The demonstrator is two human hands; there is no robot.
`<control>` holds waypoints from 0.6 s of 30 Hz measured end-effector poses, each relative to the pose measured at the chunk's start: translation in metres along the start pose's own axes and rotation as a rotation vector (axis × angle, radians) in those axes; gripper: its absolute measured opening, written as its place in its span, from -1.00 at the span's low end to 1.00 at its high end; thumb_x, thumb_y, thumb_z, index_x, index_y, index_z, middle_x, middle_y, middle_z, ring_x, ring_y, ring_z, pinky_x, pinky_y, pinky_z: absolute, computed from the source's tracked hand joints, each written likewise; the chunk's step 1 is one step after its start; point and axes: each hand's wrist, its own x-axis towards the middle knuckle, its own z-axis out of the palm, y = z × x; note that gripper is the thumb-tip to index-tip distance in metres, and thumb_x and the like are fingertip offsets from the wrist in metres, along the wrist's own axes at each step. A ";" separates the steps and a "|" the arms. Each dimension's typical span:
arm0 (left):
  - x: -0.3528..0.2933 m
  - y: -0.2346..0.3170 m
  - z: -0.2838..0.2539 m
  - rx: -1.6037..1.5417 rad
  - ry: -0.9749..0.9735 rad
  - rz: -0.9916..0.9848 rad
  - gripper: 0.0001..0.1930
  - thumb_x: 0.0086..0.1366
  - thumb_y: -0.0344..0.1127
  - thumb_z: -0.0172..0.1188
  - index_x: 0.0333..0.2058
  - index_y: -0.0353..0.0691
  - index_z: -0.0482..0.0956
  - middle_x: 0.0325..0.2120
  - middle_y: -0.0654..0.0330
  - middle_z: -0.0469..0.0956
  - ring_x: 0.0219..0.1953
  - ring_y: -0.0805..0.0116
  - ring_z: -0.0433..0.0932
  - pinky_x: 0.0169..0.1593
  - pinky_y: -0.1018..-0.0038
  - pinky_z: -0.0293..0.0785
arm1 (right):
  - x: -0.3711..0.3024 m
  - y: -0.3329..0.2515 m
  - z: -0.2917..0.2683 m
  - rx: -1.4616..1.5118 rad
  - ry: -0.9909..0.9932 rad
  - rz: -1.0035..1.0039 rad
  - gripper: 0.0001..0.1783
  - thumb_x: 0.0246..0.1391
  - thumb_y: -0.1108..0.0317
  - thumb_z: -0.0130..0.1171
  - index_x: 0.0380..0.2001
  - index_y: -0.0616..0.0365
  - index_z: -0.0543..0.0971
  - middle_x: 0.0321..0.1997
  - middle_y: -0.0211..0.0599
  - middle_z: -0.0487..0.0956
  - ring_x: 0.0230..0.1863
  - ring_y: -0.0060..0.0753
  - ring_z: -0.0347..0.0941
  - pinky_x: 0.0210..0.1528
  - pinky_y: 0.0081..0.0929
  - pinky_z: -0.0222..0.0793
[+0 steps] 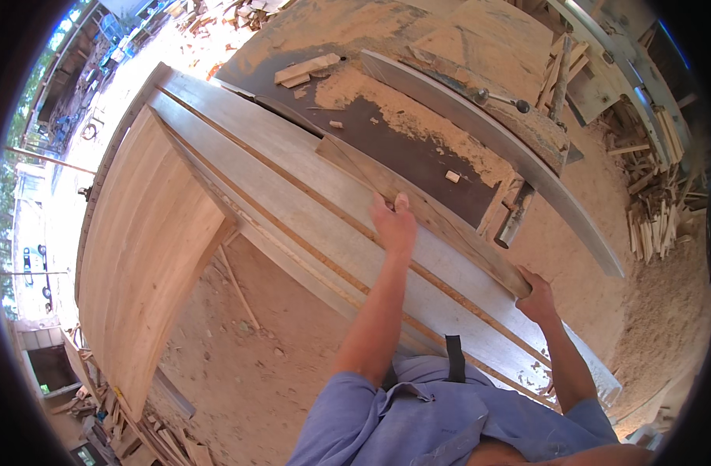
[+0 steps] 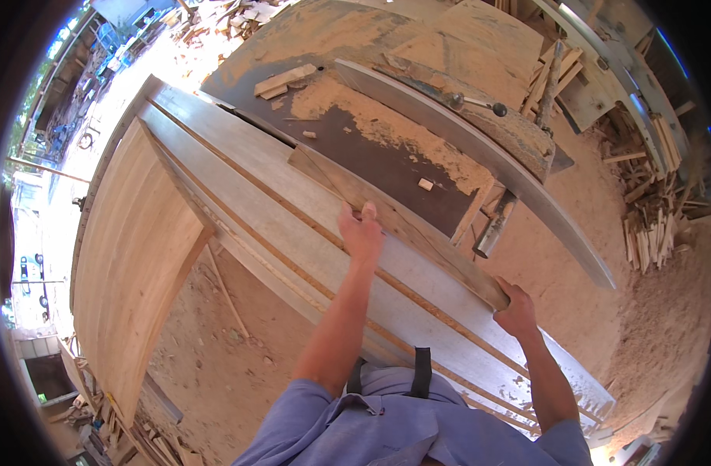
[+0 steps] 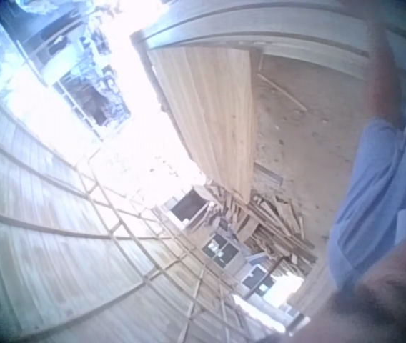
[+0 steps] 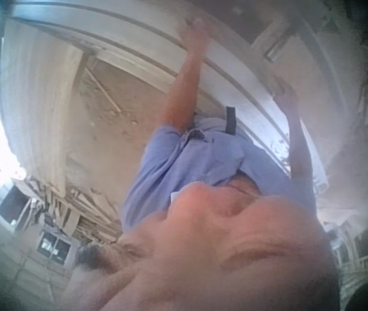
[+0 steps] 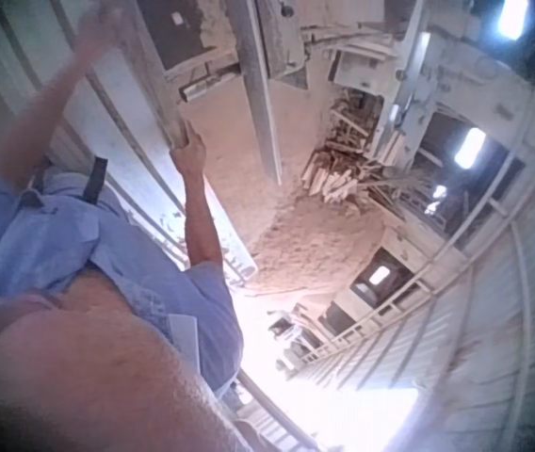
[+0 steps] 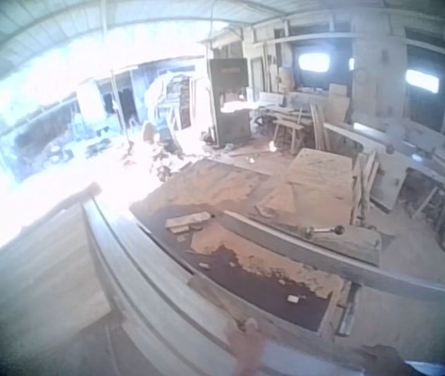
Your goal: The person picks up small wooden blocks and fits them into rectangular slots on a larger wooden board. They repeatedly test the fit of the blocks, remove them, and place them back into different slots on the board.
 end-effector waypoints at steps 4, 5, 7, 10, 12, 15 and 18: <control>0.000 0.009 -0.003 -0.002 0.006 0.011 -0.52 0.41 -0.24 0.23 0.15 -0.44 0.40 -0.16 -0.06 0.42 -0.14 0.03 0.44 -0.03 0.20 0.40 | 0.005 -0.001 0.003 -0.008 0.024 -0.016 -0.18 -0.27 0.57 0.26 0.23 0.05 0.55 -0.10 0.03 0.64 -0.02 0.06 0.60 0.07 -0.20 0.50; 0.001 0.009 -0.003 0.011 0.015 0.018 -0.54 0.40 -0.24 0.23 0.13 -0.43 0.41 -0.17 -0.05 0.42 -0.14 0.03 0.43 -0.03 0.20 0.40 | 0.007 0.002 0.005 -0.015 0.022 -0.010 -0.17 -0.28 0.58 0.27 0.24 0.07 0.55 -0.08 0.03 0.64 0.00 0.04 0.60 0.08 -0.23 0.50; 0.007 0.003 -0.001 0.000 0.007 0.037 -0.58 0.40 -0.25 0.24 0.09 -0.42 0.43 -0.20 -0.05 0.43 -0.16 0.02 0.43 -0.03 0.19 0.40 | 0.010 0.008 0.007 -0.032 0.017 0.004 -0.15 -0.31 0.60 0.30 0.24 0.12 0.54 -0.03 0.05 0.64 0.02 0.02 0.61 0.11 -0.27 0.50; 0.013 0.000 -0.001 -0.040 0.019 0.029 -0.61 0.38 -0.25 0.24 0.01 -0.44 0.44 -0.24 -0.05 0.44 -0.18 0.01 0.43 -0.04 0.17 0.39 | 0.015 0.001 0.005 -0.072 0.002 0.030 -0.16 -0.31 0.59 0.31 0.23 0.11 0.55 -0.04 0.04 0.65 0.02 0.01 0.62 0.09 -0.27 0.52; 0.015 0.000 -0.001 -0.063 0.029 0.014 -0.61 0.38 -0.26 0.24 -0.01 -0.47 0.45 -0.24 -0.07 0.45 -0.18 0.00 0.44 -0.04 0.17 0.39 | 0.017 -0.005 0.003 -0.049 0.013 0.008 -0.18 -0.28 0.59 0.28 0.23 0.06 0.56 -0.08 0.00 0.65 0.00 0.03 0.60 0.08 -0.22 0.51; 0.019 0.000 -0.001 -0.064 0.035 0.014 -0.59 0.39 -0.26 0.23 0.00 -0.53 0.44 -0.22 -0.10 0.47 -0.17 0.00 0.46 -0.04 0.17 0.40 | 0.019 -0.009 0.004 -0.040 0.024 -0.012 -0.19 -0.27 0.59 0.27 0.22 0.03 0.57 -0.09 -0.02 0.65 0.00 0.04 0.59 0.09 -0.20 0.50; 0.023 0.000 -0.003 -0.076 0.027 0.015 -0.57 0.40 -0.26 0.22 0.03 -0.56 0.43 -0.20 -0.11 0.48 -0.15 0.01 0.47 -0.03 0.19 0.40 | 0.022 -0.011 0.007 -0.061 0.040 -0.021 -0.19 -0.28 0.59 0.27 0.22 0.02 0.57 -0.09 -0.03 0.65 0.01 0.03 0.59 0.11 -0.20 0.50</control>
